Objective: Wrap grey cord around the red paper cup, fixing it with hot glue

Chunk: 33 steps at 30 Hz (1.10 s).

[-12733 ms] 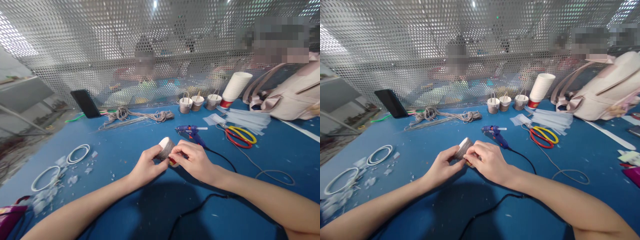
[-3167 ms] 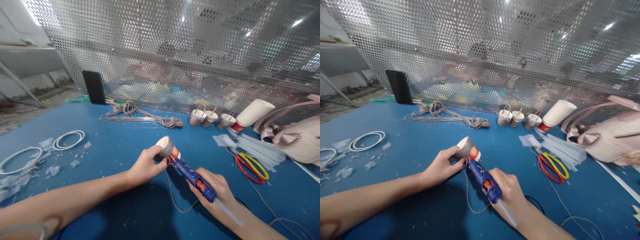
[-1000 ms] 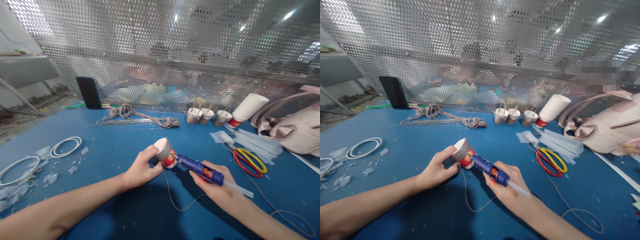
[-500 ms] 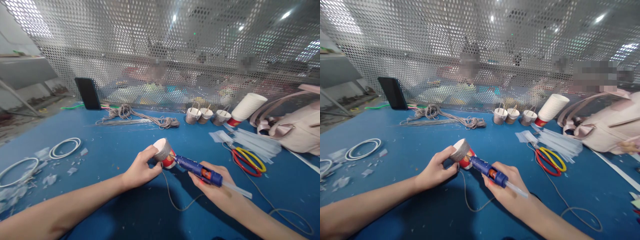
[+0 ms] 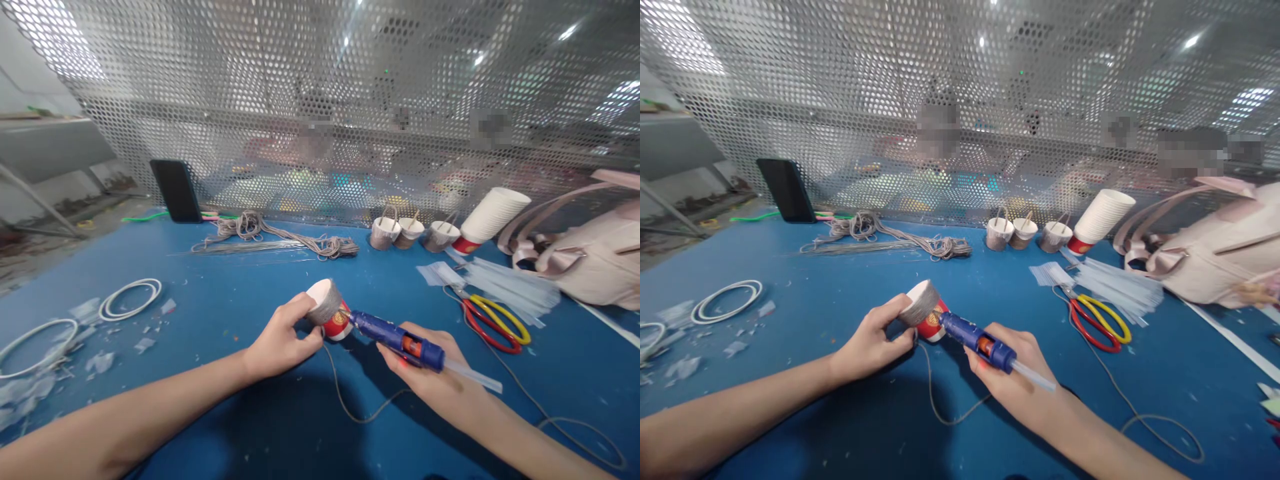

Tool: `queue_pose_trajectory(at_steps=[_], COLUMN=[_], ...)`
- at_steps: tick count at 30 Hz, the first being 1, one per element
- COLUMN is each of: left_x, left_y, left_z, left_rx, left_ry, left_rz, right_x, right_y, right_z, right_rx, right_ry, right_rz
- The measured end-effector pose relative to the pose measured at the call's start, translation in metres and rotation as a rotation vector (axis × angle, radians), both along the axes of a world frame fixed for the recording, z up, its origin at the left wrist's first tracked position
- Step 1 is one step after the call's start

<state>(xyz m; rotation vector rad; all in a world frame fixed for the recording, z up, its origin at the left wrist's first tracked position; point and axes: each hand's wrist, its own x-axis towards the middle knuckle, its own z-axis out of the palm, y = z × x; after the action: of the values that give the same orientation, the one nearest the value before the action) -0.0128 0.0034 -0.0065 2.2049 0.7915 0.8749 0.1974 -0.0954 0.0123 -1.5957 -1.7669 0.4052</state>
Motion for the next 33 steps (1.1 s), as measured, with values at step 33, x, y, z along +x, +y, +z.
queue_pose_trajectory(at_steps=[33], left_x=[0.0], left_y=[0.0], left_z=[0.002], left_rx=[0.046], left_ry=[-0.008], left_rz=[-0.009], right_x=[0.0], right_y=[0.001], right_z=[-0.001], right_rx=[-0.021], right_ry=[0.045], right_rz=[-0.007])
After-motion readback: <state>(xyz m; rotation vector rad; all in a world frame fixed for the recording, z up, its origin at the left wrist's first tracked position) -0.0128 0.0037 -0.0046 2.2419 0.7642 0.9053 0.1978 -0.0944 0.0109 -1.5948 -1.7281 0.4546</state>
